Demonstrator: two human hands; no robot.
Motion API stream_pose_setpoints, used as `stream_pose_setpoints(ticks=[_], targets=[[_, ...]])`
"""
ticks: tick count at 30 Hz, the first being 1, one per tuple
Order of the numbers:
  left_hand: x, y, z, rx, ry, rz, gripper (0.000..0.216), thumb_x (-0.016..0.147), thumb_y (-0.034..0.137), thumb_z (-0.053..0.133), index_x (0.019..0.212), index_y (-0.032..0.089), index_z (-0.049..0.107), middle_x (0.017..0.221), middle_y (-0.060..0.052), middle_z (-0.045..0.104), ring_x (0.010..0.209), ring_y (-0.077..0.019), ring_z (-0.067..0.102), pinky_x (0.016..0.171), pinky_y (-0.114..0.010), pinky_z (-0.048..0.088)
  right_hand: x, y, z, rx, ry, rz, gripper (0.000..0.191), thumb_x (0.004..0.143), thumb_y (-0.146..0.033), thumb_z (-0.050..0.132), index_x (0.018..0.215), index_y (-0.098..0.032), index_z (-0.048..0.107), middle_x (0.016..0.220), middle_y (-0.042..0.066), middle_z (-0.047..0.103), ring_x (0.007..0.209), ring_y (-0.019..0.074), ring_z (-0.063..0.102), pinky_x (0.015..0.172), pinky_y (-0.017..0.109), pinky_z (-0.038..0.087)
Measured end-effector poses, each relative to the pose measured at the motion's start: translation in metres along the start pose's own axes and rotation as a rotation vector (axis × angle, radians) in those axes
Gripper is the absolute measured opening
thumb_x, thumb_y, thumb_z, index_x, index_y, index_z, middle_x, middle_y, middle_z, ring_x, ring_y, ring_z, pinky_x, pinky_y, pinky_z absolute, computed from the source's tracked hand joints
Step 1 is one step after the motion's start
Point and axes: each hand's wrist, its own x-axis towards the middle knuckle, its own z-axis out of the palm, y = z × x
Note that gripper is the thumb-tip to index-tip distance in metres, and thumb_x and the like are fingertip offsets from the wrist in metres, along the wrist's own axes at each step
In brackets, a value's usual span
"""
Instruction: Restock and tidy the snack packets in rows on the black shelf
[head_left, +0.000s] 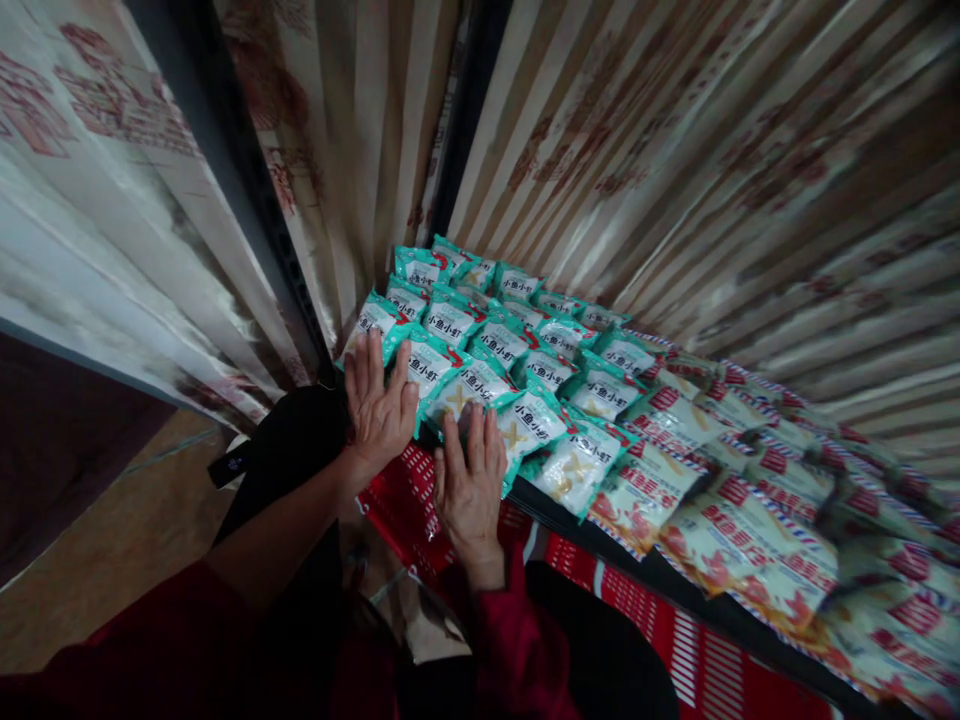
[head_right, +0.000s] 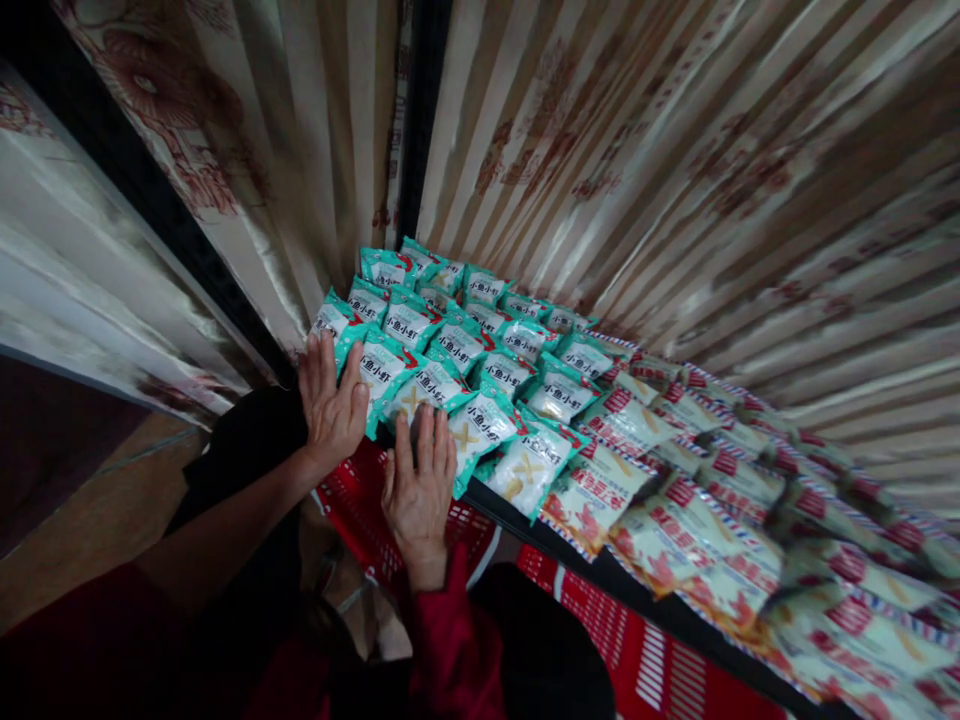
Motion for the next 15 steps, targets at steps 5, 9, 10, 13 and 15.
stream_pose_setpoints(ticks=[5, 9, 10, 13, 15], targets=[[-0.001, 0.0, -0.001, -0.023, 0.009, 0.022, 0.051, 0.096, 0.029, 0.035, 0.145, 0.016, 0.034, 0.158, -0.01, 0.006, 0.144, -0.0319, 0.005, 0.115, -0.054, 0.014, -0.004, 0.004, -0.005, -0.038, 0.043, 0.029, 0.064, 0.092, -0.017, 0.046, 0.15, -0.025, 0.019, 0.159, 0.009, 0.006, 0.145, 0.0319, 0.011, 0.109, 0.057, 0.028], [-0.001, 0.002, 0.001, -0.007, -0.012, 0.039, 0.049, 0.096, 0.029, 0.035, 0.143, 0.015, 0.037, 0.157, -0.013, 0.011, 0.144, -0.0324, 0.007, 0.114, -0.055, 0.015, -0.009, 0.009, -0.005, -0.056, 0.038, 0.058, 0.06, 0.092, -0.017, 0.046, 0.149, -0.023, 0.024, 0.158, 0.011, 0.012, 0.145, 0.0302, 0.012, 0.11, 0.055, 0.026], [-0.001, 0.003, 0.001, -0.001, -0.018, 0.042, 0.049, 0.096, 0.029, 0.035, 0.143, 0.015, 0.037, 0.157, -0.013, 0.012, 0.144, -0.0322, 0.008, 0.114, -0.055, 0.015, -0.01, 0.01, -0.005, -0.058, 0.03, 0.062, 0.059, 0.092, -0.017, 0.046, 0.148, -0.022, 0.027, 0.157, 0.011, 0.015, 0.145, 0.0297, 0.013, 0.111, 0.054, 0.025], [-0.001, 0.004, 0.001, 0.007, -0.016, 0.046, 0.048, 0.096, 0.029, 0.035, 0.143, 0.016, 0.038, 0.157, -0.014, 0.013, 0.144, -0.0319, 0.008, 0.114, -0.055, 0.014, -0.011, 0.011, -0.005, -0.049, 0.011, 0.068, 0.054, 0.092, -0.017, 0.045, 0.145, -0.02, 0.033, 0.156, 0.012, 0.021, 0.145, 0.0286, 0.013, 0.111, 0.053, 0.025], [-0.001, 0.004, 0.001, 0.005, -0.002, 0.047, 0.049, 0.096, 0.028, 0.035, 0.143, 0.016, 0.037, 0.157, -0.014, 0.011, 0.144, -0.0322, 0.007, 0.113, -0.056, 0.014, -0.011, 0.01, -0.006, -0.043, 0.014, 0.072, 0.053, 0.092, -0.016, 0.045, 0.145, -0.02, 0.034, 0.156, 0.013, 0.021, 0.145, 0.0283, 0.012, 0.111, 0.053, 0.025]])
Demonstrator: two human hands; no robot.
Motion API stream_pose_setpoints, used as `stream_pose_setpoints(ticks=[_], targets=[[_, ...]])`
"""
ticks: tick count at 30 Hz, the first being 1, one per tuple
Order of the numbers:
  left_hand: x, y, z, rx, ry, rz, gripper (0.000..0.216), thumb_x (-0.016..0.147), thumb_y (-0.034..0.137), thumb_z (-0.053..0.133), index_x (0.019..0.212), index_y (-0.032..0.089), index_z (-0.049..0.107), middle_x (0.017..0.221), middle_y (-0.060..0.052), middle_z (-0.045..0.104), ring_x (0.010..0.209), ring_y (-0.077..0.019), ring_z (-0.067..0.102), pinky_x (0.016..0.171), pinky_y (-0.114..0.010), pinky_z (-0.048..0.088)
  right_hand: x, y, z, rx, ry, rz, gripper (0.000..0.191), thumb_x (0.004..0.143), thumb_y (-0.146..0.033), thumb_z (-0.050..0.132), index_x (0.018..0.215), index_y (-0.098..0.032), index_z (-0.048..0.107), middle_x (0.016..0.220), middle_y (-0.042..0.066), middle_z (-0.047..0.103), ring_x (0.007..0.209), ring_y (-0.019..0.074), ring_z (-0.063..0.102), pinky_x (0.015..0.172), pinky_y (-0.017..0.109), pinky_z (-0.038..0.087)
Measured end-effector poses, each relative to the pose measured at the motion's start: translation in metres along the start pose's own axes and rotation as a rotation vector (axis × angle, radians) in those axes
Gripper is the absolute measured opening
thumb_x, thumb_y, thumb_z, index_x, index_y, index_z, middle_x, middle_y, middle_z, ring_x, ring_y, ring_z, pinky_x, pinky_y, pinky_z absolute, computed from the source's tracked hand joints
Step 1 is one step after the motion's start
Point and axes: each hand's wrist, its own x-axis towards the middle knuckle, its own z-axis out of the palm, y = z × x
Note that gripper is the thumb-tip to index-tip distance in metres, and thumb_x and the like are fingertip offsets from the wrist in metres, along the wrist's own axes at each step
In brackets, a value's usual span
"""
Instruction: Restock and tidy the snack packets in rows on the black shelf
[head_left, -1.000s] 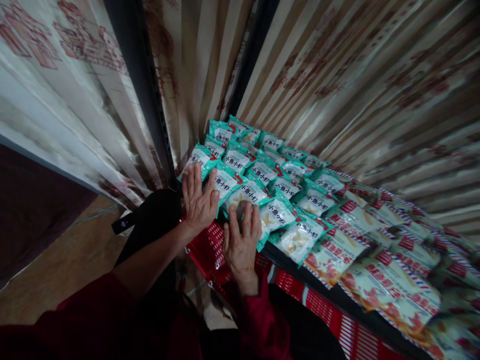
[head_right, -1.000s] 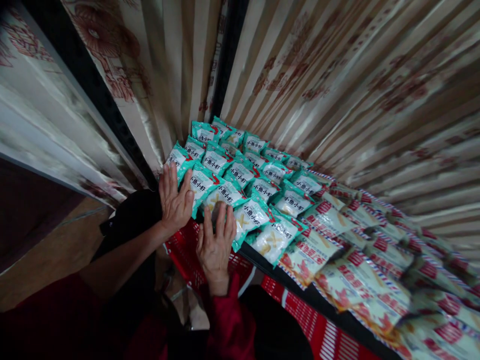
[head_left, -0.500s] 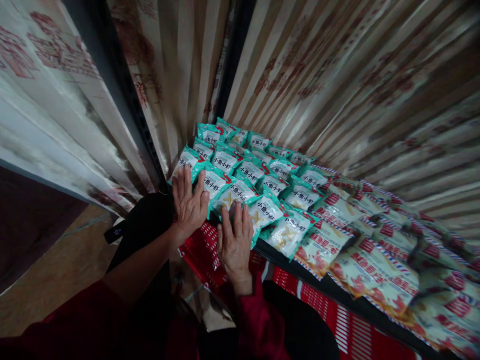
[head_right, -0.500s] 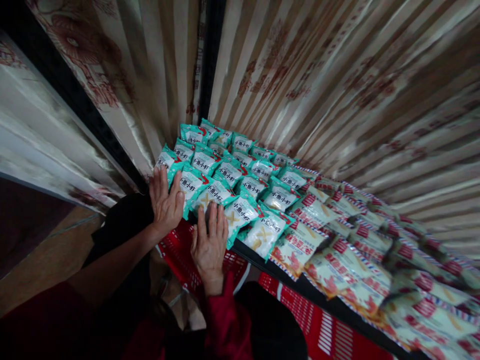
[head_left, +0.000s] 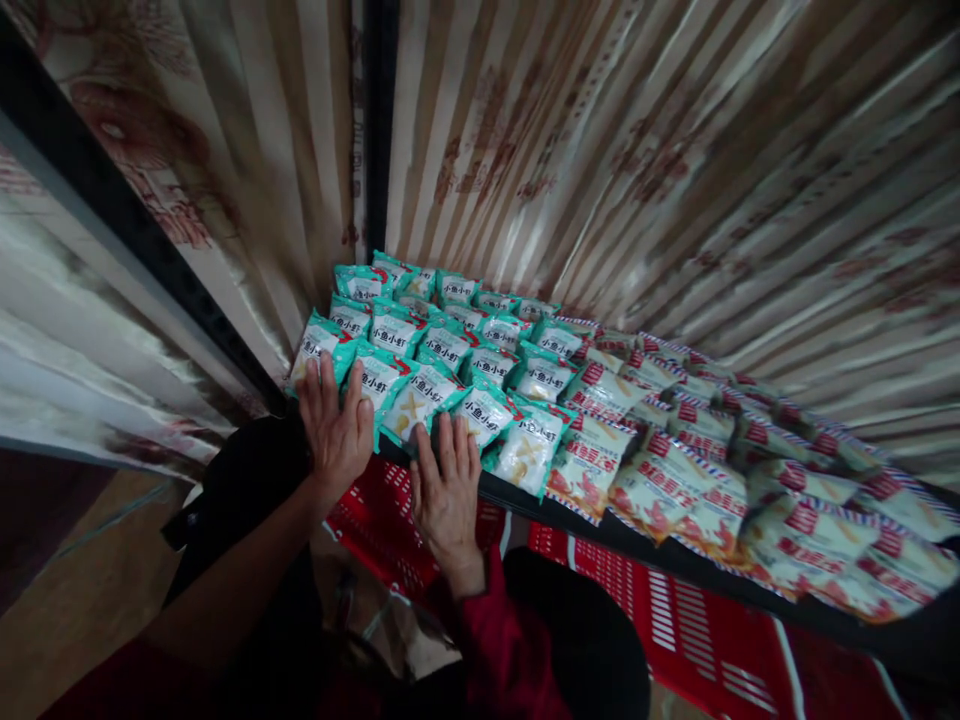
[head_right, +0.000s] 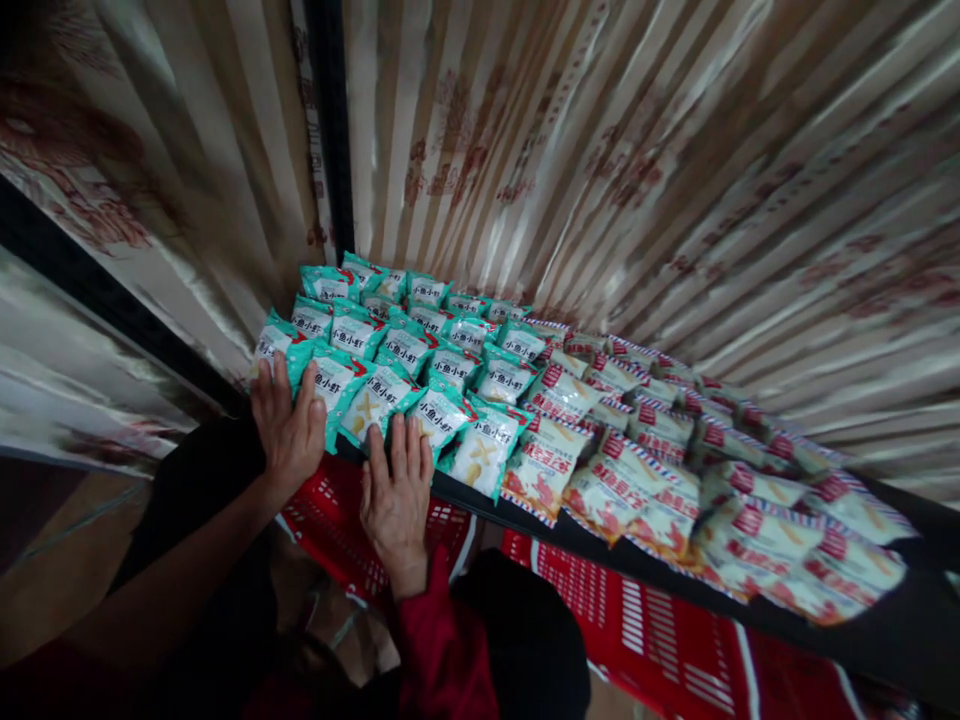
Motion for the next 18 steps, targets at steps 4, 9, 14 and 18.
stream_pose_setpoints(ticks=[4, 9, 14, 18], targets=[[-0.0001, -0.0011, -0.0006, -0.01, 0.033, -0.001, 0.051, 0.096, 0.03, 0.034, 0.145, 0.017, 0.033, 0.158, -0.012, 0.007, 0.144, -0.0329, 0.005, 0.114, -0.057, 0.013, 0.0, -0.0022, -0.0051, -0.004, 0.005, 0.016, 0.051, 0.091, -0.016, 0.046, 0.142, -0.018, 0.039, 0.155, 0.014, 0.023, 0.145, 0.0285, 0.011, 0.112, 0.052, 0.024], [0.0, -0.003, -0.0007, -0.023, 0.047, 0.01, 0.053, 0.096, 0.03, 0.035, 0.147, 0.017, 0.029, 0.158, -0.011, 0.002, 0.144, -0.034, 0.003, 0.114, -0.057, 0.013, -0.0017, -0.004, -0.0086, -0.013, -0.001, 0.042, 0.052, 0.091, -0.015, 0.046, 0.143, -0.018, 0.038, 0.154, 0.014, 0.025, 0.145, 0.0285, 0.011, 0.113, 0.052, 0.023], [-0.0011, -0.0022, 0.0033, -0.012, 0.041, 0.003, 0.052, 0.096, 0.03, 0.036, 0.145, 0.016, 0.033, 0.158, -0.013, 0.004, 0.144, -0.0342, 0.003, 0.114, -0.057, 0.012, -0.0006, -0.0015, -0.0063, -0.016, 0.007, 0.044, 0.051, 0.092, -0.017, 0.045, 0.143, -0.02, 0.038, 0.155, 0.013, 0.024, 0.145, 0.0284, 0.011, 0.112, 0.054, 0.023], [-0.0008, -0.0022, 0.0037, -0.005, 0.013, -0.019, 0.049, 0.096, 0.031, 0.035, 0.143, 0.017, 0.038, 0.158, -0.014, 0.009, 0.144, -0.0333, 0.006, 0.113, -0.057, 0.015, 0.0013, 0.0008, -0.0019, -0.009, -0.005, 0.033, 0.048, 0.092, -0.016, 0.045, 0.14, -0.018, 0.042, 0.151, 0.013, 0.033, 0.145, 0.0284, 0.011, 0.112, 0.055, 0.022]])
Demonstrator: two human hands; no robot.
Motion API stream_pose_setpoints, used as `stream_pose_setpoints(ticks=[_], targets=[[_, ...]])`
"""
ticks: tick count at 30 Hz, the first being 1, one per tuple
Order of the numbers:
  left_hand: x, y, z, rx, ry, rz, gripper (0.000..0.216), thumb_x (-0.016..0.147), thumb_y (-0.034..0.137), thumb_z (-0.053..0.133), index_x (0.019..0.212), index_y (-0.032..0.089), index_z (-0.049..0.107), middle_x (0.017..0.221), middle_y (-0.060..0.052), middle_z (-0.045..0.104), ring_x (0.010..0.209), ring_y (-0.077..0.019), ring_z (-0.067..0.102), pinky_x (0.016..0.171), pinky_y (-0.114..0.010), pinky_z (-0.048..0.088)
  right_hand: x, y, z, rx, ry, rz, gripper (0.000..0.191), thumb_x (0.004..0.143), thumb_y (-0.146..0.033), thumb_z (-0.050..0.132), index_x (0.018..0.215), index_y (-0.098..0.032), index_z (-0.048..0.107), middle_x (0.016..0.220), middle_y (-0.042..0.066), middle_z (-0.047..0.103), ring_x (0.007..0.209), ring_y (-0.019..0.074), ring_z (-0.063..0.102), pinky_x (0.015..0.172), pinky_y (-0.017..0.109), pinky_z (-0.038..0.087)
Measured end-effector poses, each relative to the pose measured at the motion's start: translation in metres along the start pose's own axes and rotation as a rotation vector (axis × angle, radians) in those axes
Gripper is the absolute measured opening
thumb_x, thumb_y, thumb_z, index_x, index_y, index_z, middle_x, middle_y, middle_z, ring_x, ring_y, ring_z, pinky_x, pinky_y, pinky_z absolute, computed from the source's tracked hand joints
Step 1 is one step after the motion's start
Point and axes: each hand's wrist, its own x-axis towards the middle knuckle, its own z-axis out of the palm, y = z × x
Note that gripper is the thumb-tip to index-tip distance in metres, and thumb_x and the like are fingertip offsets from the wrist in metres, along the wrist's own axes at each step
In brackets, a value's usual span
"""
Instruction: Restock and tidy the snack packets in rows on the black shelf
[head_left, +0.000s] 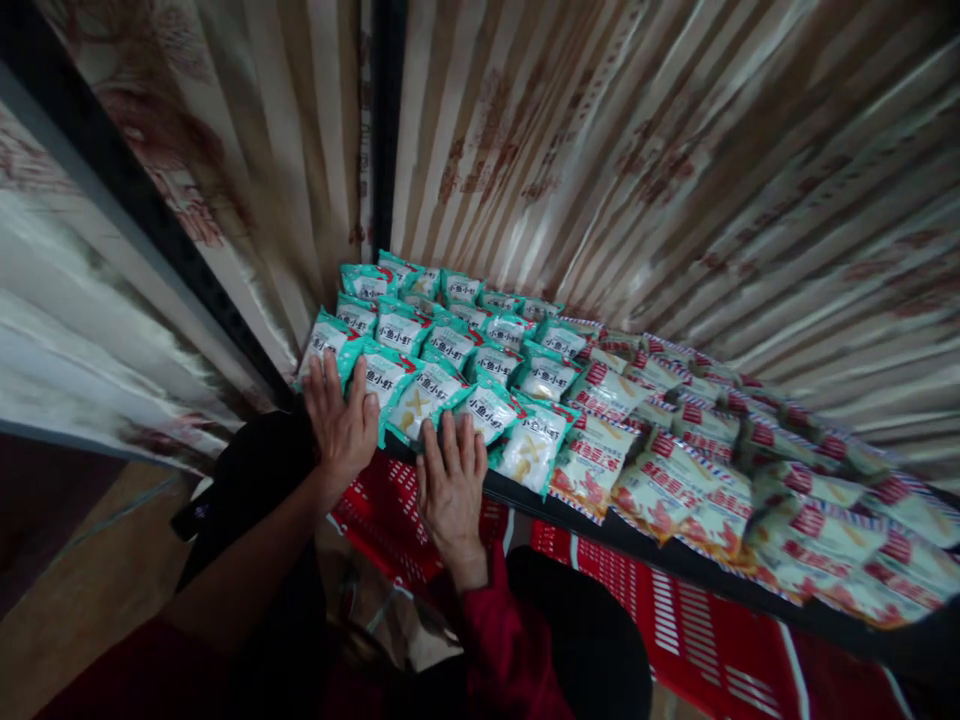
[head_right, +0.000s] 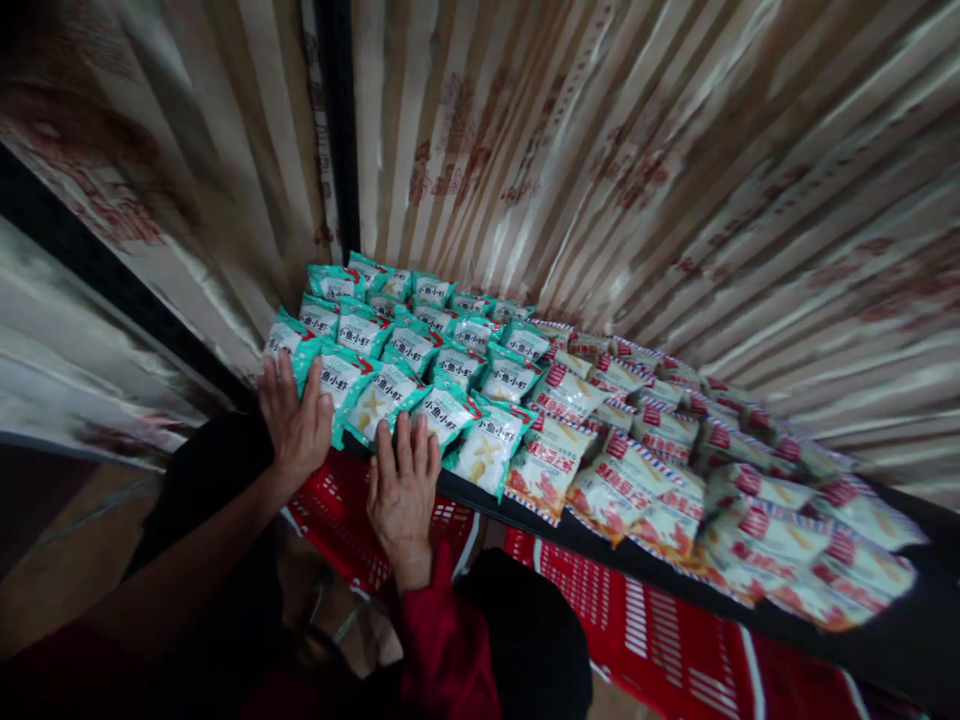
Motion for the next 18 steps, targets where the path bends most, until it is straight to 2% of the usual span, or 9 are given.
stream_pose_setpoints(ticks=[6, 13, 18], targets=[[0.0011, 0.0015, -0.0066, -0.015, 0.035, 0.002, 0.05, 0.096, 0.032, 0.032, 0.143, 0.013, 0.038, 0.157, -0.015, 0.009, 0.144, -0.0336, 0.005, 0.114, -0.057, 0.013, -0.0012, -0.0019, 0.0001, 0.008, 0.026, -0.006, 0.053, 0.092, -0.017, 0.046, 0.144, -0.019, 0.036, 0.154, 0.013, 0.026, 0.145, 0.0286, 0.01, 0.112, 0.055, 0.022], [0.0, 0.0015, -0.0011, -0.019, -0.032, -0.005, 0.049, 0.096, 0.033, 0.034, 0.142, 0.018, 0.039, 0.157, -0.012, 0.013, 0.144, -0.0316, 0.007, 0.114, -0.057, 0.012, 0.0, -0.0013, 0.0016, -0.02, -0.032, 0.008, 0.047, 0.092, -0.018, 0.046, 0.139, -0.016, 0.044, 0.15, 0.014, 0.036, 0.145, 0.0285, 0.008, 0.112, 0.055, 0.02], [0.0003, 0.0014, -0.0029, -0.028, -0.006, 0.002, 0.05, 0.097, 0.034, 0.032, 0.143, 0.017, 0.038, 0.158, -0.012, 0.011, 0.145, -0.0315, 0.005, 0.114, -0.055, 0.011, 0.0003, -0.0042, -0.0013, -0.006, -0.017, 0.01, 0.047, 0.092, -0.018, 0.045, 0.14, -0.017, 0.043, 0.151, 0.013, 0.033, 0.145, 0.0277, 0.009, 0.113, 0.054, 0.02]])
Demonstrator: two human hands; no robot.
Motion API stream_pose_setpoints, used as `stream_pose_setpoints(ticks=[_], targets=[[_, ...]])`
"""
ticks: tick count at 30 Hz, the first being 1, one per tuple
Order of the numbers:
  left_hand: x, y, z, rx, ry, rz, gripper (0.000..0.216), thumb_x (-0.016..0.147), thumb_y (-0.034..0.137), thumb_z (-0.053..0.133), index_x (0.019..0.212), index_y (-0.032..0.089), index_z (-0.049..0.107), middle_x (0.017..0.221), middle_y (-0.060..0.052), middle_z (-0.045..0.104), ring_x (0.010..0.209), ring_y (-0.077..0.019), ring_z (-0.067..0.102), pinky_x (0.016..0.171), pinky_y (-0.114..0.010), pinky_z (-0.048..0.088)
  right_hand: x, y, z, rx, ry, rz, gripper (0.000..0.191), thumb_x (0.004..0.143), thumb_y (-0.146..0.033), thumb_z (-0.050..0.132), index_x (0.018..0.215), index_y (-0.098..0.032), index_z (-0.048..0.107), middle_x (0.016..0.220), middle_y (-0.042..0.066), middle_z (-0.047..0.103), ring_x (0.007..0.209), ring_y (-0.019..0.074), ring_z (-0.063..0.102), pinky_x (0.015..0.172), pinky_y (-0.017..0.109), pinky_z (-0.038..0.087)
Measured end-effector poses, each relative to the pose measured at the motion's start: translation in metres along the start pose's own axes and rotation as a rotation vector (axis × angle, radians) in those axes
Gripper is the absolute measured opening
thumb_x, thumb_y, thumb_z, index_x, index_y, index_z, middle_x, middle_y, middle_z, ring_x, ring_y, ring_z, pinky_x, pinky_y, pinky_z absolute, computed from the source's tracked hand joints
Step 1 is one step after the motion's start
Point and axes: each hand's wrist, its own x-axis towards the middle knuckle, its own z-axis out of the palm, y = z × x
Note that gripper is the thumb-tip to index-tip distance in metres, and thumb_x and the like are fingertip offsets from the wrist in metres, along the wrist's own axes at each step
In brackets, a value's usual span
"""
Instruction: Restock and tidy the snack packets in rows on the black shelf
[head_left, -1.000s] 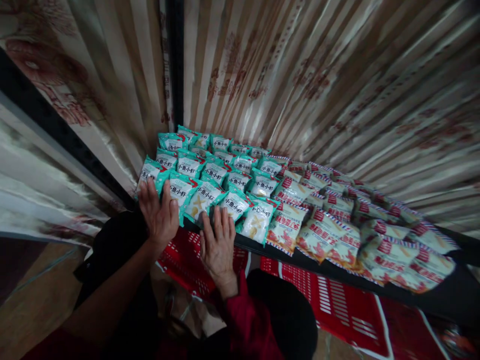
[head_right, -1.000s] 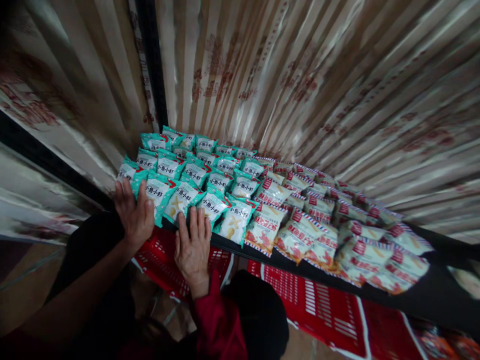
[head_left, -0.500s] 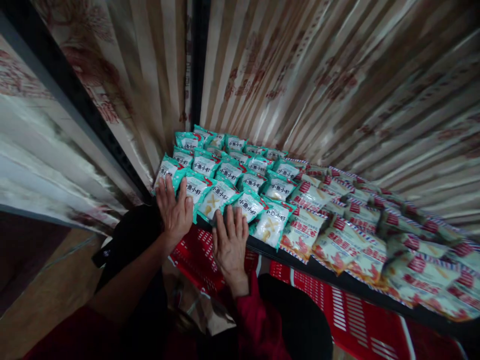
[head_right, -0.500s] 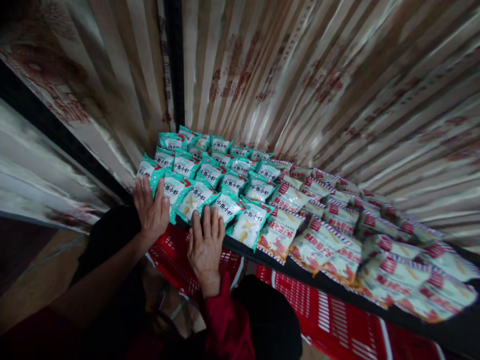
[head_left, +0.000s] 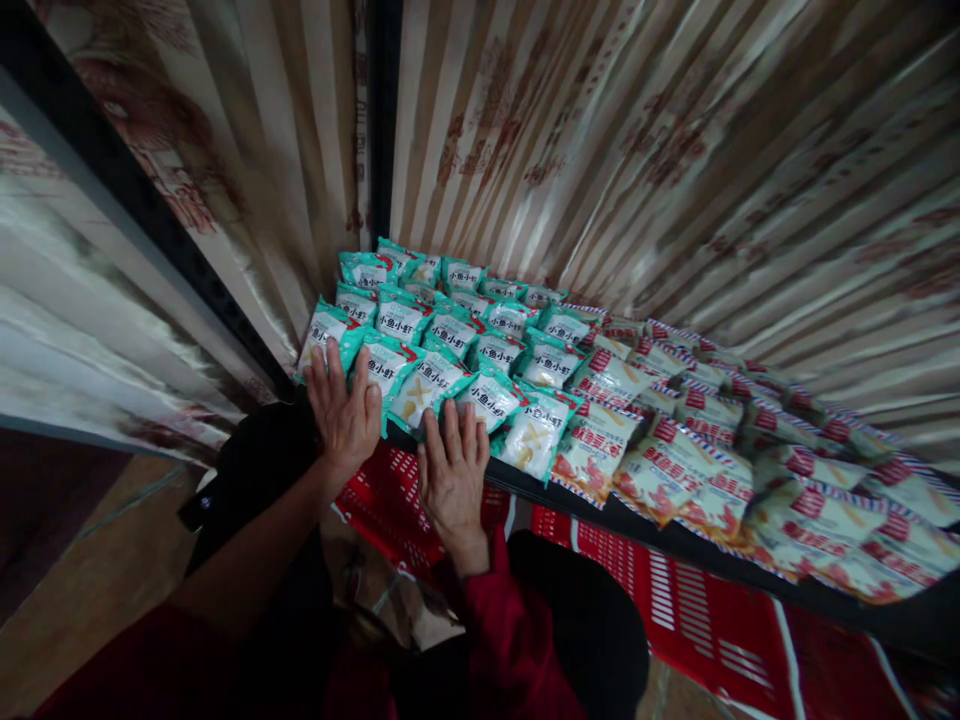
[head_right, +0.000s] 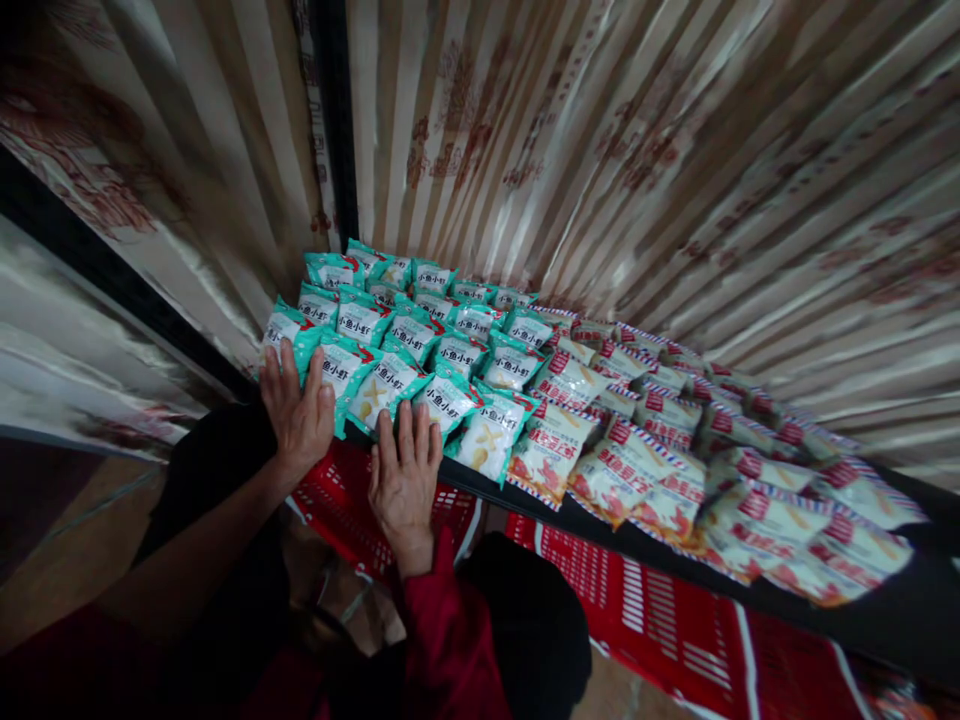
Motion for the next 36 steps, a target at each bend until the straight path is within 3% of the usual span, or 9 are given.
stream_pose_setpoints(ticks=[8, 20, 29, 36], targets=[[-0.003, -0.005, 0.001, -0.013, 0.082, -0.005, 0.051, 0.097, 0.034, 0.028, 0.146, 0.018, 0.03, 0.158, -0.011, 0.006, 0.145, -0.0313, 0.003, 0.114, -0.055, 0.013, 0.004, -0.008, -0.003, 0.013, 0.001, -0.011, 0.047, 0.093, -0.019, 0.044, 0.14, -0.018, 0.042, 0.151, 0.012, 0.033, 0.146, 0.0265, 0.008, 0.112, 0.053, 0.023], [-0.001, -0.004, 0.009, -0.016, 0.092, -0.032, 0.049, 0.097, 0.034, 0.032, 0.144, 0.02, 0.037, 0.158, -0.01, 0.009, 0.145, -0.0317, 0.006, 0.114, -0.055, 0.013, 0.009, -0.012, 0.003, 0.04, 0.001, -0.045, 0.047, 0.094, -0.018, 0.042, 0.141, -0.016, 0.04, 0.151, 0.013, 0.033, 0.145, 0.0249, 0.014, 0.113, 0.051, 0.025], [0.004, -0.01, 0.003, -0.02, 0.116, -0.055, 0.05, 0.098, 0.033, 0.029, 0.146, 0.018, 0.031, 0.158, -0.013, 0.009, 0.145, -0.0314, 0.005, 0.114, -0.055, 0.014, 0.04, -0.032, 0.008, 0.076, -0.005, -0.136, 0.048, 0.093, -0.021, 0.044, 0.141, -0.019, 0.04, 0.154, 0.012, 0.026, 0.145, 0.027, 0.01, 0.112, 0.049, 0.028], [0.005, -0.01, 0.01, -0.032, 0.112, -0.063, 0.05, 0.097, 0.034, 0.034, 0.143, 0.018, 0.037, 0.157, -0.014, 0.015, 0.145, -0.0315, 0.007, 0.114, -0.054, 0.013, 0.046, -0.032, 0.023, 0.057, -0.036, -0.139, 0.05, 0.094, -0.021, 0.043, 0.143, -0.017, 0.037, 0.153, 0.012, 0.029, 0.145, 0.0257, 0.011, 0.115, 0.05, 0.022]])
